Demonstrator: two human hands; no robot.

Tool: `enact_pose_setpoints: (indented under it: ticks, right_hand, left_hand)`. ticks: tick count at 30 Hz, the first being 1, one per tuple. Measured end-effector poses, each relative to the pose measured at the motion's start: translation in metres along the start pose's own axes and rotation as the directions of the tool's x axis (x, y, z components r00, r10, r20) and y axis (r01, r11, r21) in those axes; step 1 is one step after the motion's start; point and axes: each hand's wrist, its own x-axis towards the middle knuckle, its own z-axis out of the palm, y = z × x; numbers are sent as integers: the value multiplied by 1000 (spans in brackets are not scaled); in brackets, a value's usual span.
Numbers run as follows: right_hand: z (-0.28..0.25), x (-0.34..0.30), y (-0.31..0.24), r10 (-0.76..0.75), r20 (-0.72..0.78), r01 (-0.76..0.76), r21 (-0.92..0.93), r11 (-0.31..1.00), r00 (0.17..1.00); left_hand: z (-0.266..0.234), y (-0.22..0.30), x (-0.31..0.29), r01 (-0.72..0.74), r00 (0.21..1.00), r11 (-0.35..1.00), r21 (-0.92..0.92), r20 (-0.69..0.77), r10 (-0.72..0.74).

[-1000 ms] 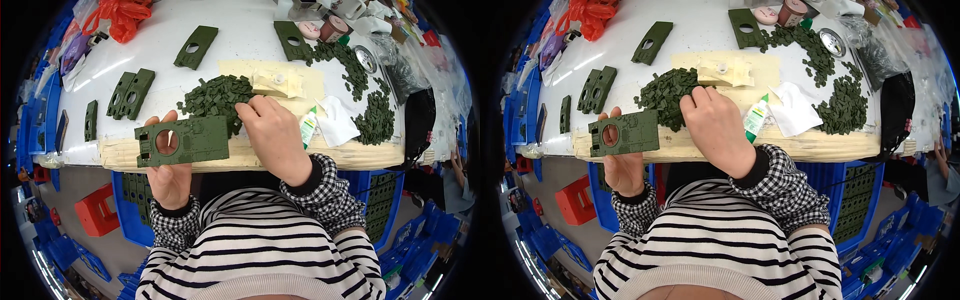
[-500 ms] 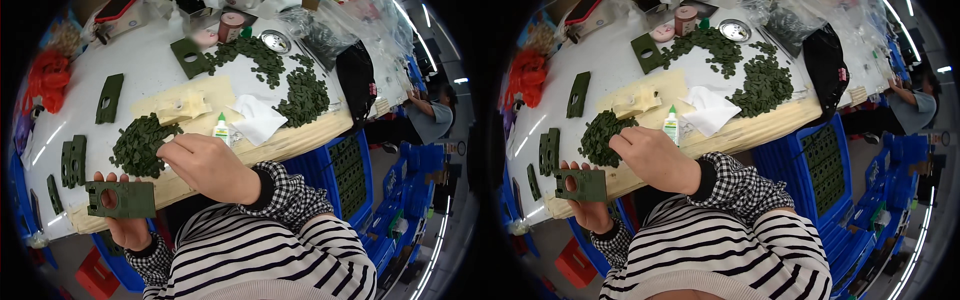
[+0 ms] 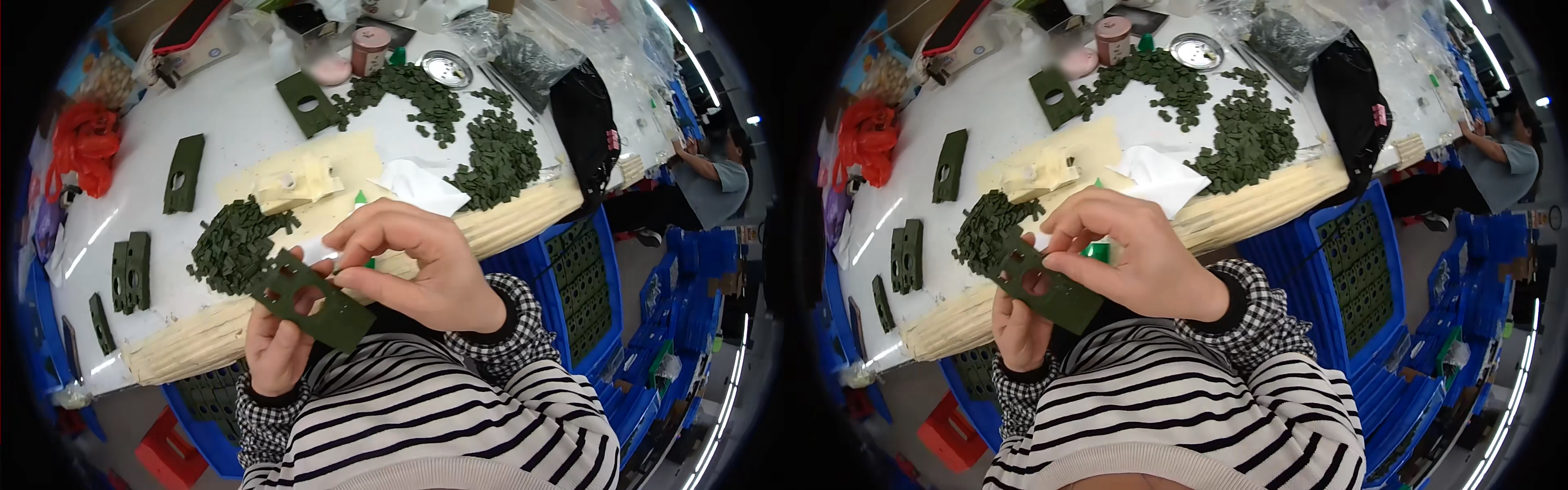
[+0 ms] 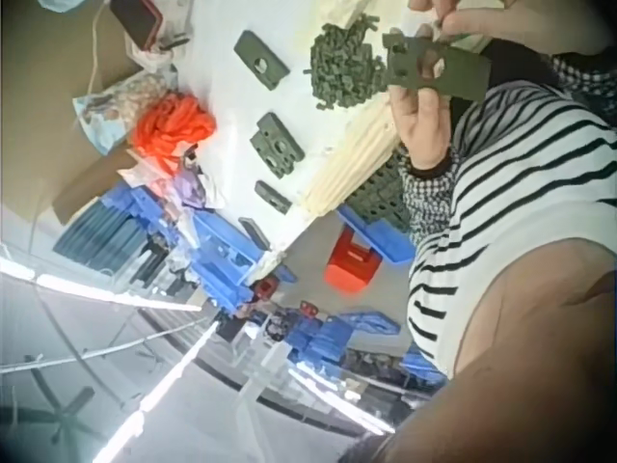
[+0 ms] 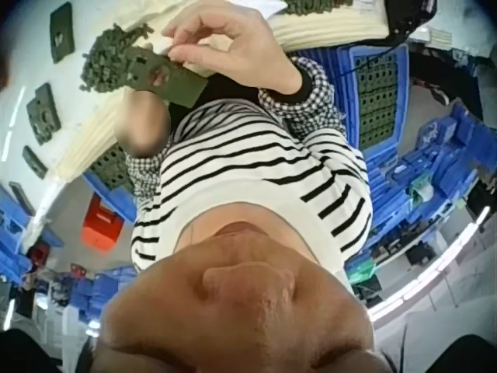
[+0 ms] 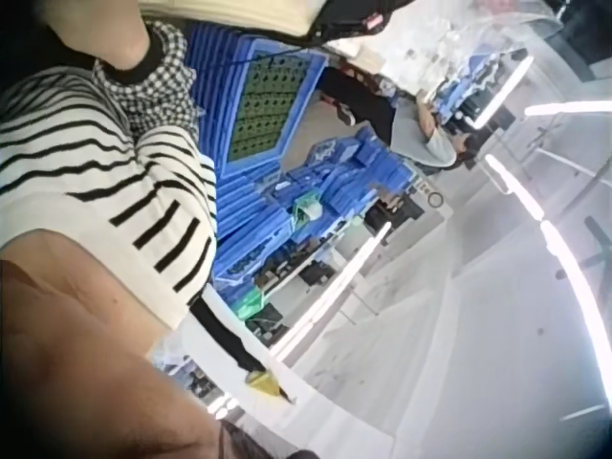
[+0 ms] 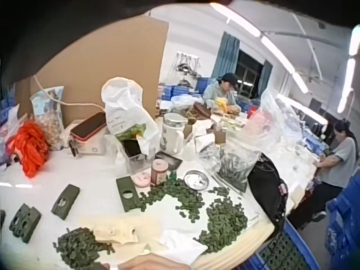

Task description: Applying glue and attaching small components to green plastic toy bodies at a factory workstation.

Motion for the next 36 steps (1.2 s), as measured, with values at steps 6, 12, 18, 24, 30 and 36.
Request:
enact_pose_setpoints:
  ticks: [6, 12, 18, 24, 30, 36]
  right_hand:
    - [11, -1, 1, 86, -31, -85, 5, 996, 996]
    - [23, 4, 6, 27, 54, -21, -113, 993, 998]
    - [30, 11, 4, 47, 95, -36, -115, 993, 994]
    - [32, 14, 10, 30, 102, -19, -108, 994, 994]
    - [32, 15, 6, 122, 152, -108, -97, 989, 981]
    - [31, 15, 8, 117, 154, -104, -92, 990, 981]
  left_hand:
    - [1, 0, 1, -19, 995, 999, -34, 101, 22]
    - [4, 2, -3, 31, 999, 998, 57, 32, -33]
    - [4, 1, -6, 47, 998, 994, 103, 30, -51]
    - [1, 0, -3, -7, 997, 985, 170, 82, -7]
    - [1, 1, -3, -27, 996, 973, 227, 89, 7]
    - [2, 1, -3, -24, 997, 974, 225, 72, 8]
